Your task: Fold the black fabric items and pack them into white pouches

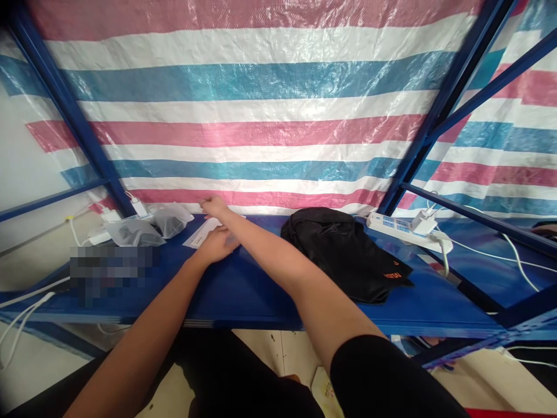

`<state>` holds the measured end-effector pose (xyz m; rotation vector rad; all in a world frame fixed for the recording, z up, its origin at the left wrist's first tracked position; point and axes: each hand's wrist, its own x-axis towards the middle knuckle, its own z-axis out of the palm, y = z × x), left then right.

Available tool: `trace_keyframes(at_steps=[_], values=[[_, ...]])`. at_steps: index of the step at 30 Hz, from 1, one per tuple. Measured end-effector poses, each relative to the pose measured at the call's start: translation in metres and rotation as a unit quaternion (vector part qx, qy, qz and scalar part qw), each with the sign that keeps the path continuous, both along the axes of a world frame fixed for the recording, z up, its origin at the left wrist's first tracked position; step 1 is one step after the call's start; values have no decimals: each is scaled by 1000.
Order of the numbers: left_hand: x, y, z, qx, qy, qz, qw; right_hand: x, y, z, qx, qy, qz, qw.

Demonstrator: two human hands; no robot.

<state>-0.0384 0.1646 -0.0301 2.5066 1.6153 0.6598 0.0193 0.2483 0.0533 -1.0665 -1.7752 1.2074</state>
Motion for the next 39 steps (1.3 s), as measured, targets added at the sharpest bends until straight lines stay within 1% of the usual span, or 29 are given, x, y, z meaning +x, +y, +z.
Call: trace_keyframes(at_steps=[2, 3, 5, 6, 7, 8, 10, 12, 13, 14, 15, 16, 18, 21, 25, 27, 30, 33, 35, 36, 39], values=[[2, 2, -1, -4, 9, 20, 1000, 30, 0, 2, 52, -42, 1, 998], [3, 2, -2, -5, 12, 27, 1000, 50, -3, 3, 100, -80, 8, 992], [5, 4, -4, -1, 17, 44, 999, 96, -17, 9, 195, -193, 29, 961], [5, 4, -5, 2, 20, 51, 999, 122, -27, 12, 227, -249, 37, 941], [5, 5, -6, 4, 21, 58, 998, 147, -37, 16, 247, -303, 25, 920], [5, 5, -7, 8, 20, 64, 998, 172, -47, 19, 256, -353, -4, 900], [5, 6, -7, 14, 19, 68, 997, 217, -66, 22, 249, -451, -91, 852], [5, 7, -7, 14, 23, 67, 997, 253, -77, 18, 208, -524, -162, 810], [5, 7, -7, 13, 24, 70, 997, 267, -80, 14, 184, -549, -172, 797], [6, 8, -7, 12, 26, 76, 997, 278, -80, 8, 166, -564, -169, 791], [6, 8, -7, 12, 26, 85, 996, 287, -80, 3, 155, -569, -158, 792], [6, 7, -7, 13, 27, 94, 995, 295, -78, -2, 153, -565, -142, 798], [7, 7, -6, 18, 29, 112, 993, 306, -73, -10, 167, -533, -115, 821], [5, 5, -6, 23, 34, 127, 991, 316, -66, -11, 192, -483, -109, 847], [2, 5, -5, 27, 31, 155, 987, 317, -65, -8, 179, -455, -107, 866], [0, 6, -6, 26, 27, 164, 986, 315, -65, -7, 170, -452, -107, 869], [-1, 6, -6, 25, 16, 163, 986, 311, -63, 0, 141, -456, -115, 871], [0, 6, -5, 42, -6, 176, 983, 303, -60, 15, 112, -440, -96, 886], [2, 5, -3, 56, -27, 188, 980, 291, -60, 26, 98, -398, -71, 909], [3, 5, -1, 59, -39, 190, 979, 283, -62, 30, 85, -360, -59, 927], [4, 3, 3, 53, -73, 195, 977, 253, -68, 33, 16, -174, -19, 984]])
